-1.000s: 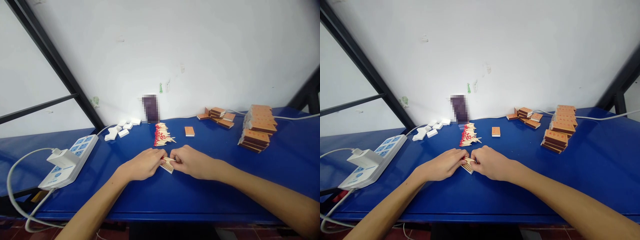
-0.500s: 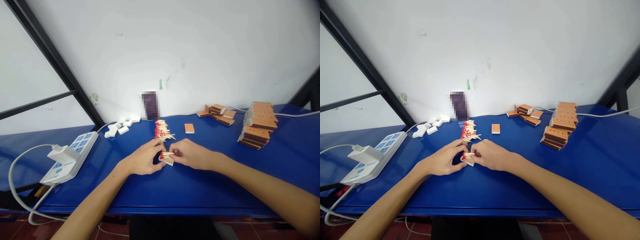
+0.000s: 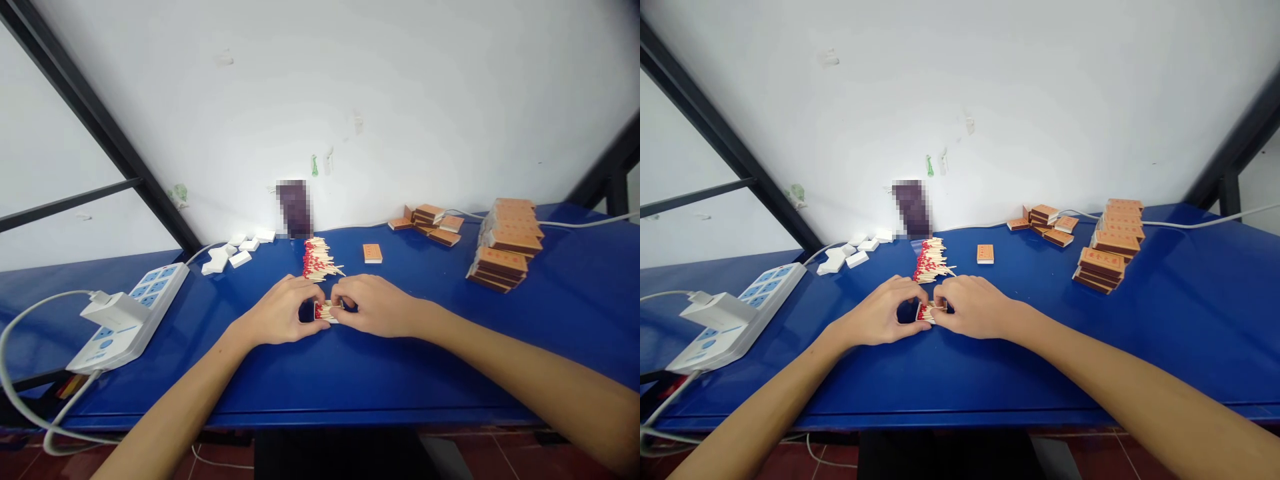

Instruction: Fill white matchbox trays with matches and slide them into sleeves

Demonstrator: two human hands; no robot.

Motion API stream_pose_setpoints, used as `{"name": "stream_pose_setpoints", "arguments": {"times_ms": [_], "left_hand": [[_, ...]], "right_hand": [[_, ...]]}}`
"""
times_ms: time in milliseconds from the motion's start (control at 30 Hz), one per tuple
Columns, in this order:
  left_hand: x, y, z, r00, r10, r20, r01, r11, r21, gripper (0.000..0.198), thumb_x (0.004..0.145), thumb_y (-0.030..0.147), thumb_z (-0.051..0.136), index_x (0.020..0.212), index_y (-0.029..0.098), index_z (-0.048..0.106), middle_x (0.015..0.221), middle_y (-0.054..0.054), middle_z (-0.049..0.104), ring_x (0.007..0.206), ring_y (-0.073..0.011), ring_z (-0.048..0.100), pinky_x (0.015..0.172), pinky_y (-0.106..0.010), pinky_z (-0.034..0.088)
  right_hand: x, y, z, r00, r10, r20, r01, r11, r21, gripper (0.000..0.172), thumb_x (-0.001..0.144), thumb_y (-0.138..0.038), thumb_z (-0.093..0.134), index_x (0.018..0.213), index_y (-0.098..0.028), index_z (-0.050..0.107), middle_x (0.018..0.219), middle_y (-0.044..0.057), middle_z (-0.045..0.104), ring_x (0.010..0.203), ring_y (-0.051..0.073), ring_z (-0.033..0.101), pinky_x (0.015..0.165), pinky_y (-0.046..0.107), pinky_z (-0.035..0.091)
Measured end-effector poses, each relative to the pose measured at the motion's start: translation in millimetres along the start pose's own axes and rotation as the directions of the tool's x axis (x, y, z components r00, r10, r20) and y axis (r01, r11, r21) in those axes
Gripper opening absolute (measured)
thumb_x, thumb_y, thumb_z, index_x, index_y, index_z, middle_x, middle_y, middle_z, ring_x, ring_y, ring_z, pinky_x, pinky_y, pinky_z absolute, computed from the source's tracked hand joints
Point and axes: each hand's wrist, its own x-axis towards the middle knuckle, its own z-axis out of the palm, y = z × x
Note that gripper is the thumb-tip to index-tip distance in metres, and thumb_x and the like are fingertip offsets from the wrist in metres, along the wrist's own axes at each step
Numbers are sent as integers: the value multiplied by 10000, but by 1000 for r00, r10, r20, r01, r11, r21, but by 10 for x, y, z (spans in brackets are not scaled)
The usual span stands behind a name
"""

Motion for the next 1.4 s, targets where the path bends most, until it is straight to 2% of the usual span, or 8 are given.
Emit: {"name": "stream_pose_setpoints", "arguments": {"times_ms": [200,300,500,667,767,967,1233,1400], "left_hand": [[-2,-11,-1,1000,4,-27,-5,1000,-19,340,819,510,686,966,209,626,931,-11,676,866,-187,598,835,-319,414],[-8,-11,1,1000,11,-27,-12,999,-38,378,793,529,709,996,219,632,922,2,676,859,-175,598,836,-311,418],[0,-18,12,998,60,-16,-61,998,-32,350,803,524,707,942,206,656,905,-3,685,839,-174,590,807,-313,403],[5,-35,11,998,60,-19,-61,998,-28,328,824,516,689,906,200,653,866,-6,672,817,-171,580,784,-309,400],[3,-35,10,998,66,-20,-66,997,-30,316,835,504,683,923,202,653,869,-7,668,818,-170,580,788,-306,402],[1,-36,12,998,42,-39,-42,999,-4,337,808,519,706,915,201,673,835,-9,664,784,-170,572,768,-302,400],[4,-47,24,998,41,-51,-41,999,4,337,811,522,703,911,205,652,809,4,655,767,-168,562,740,-290,389],[12,-56,55,998,46,-52,-47,999,-20,367,806,551,696,909,206,627,853,12,661,791,-164,569,754,-289,394]], "right_hand": [[15,40,44,996,-88,-2,88,995,-37,287,962,-322,470,753,-180,605,725,-3,575,643,109,468,602,261,275],[28,87,66,995,-102,-9,102,995,-3,239,949,-310,506,770,-181,598,721,-14,563,657,108,465,606,258,275],[52,129,98,996,-77,-34,79,995,58,178,920,-299,555,785,-186,535,773,-17,548,694,115,463,630,257,293],[30,110,73,997,-70,20,68,993,100,197,934,-336,535,805,-187,521,824,-2,555,713,127,480,644,272,324],[13,114,44,995,-96,37,91,989,120,167,956,-291,477,828,-190,513,841,3,555,731,133,487,658,277,339],[5,153,22,994,-89,60,85,994,66,100,936,-228,468,842,-194,477,861,7,529,750,140,478,664,277,339],[3,106,46,996,-80,42,81,997,-7,138,959,-270,449,846,-192,463,896,21,539,746,144,480,663,286,335],[27,113,75,997,-75,8,75,997,33,197,988,-316,412,832,-201,448,822,4,550,727,145,479,648,283,319]]}}
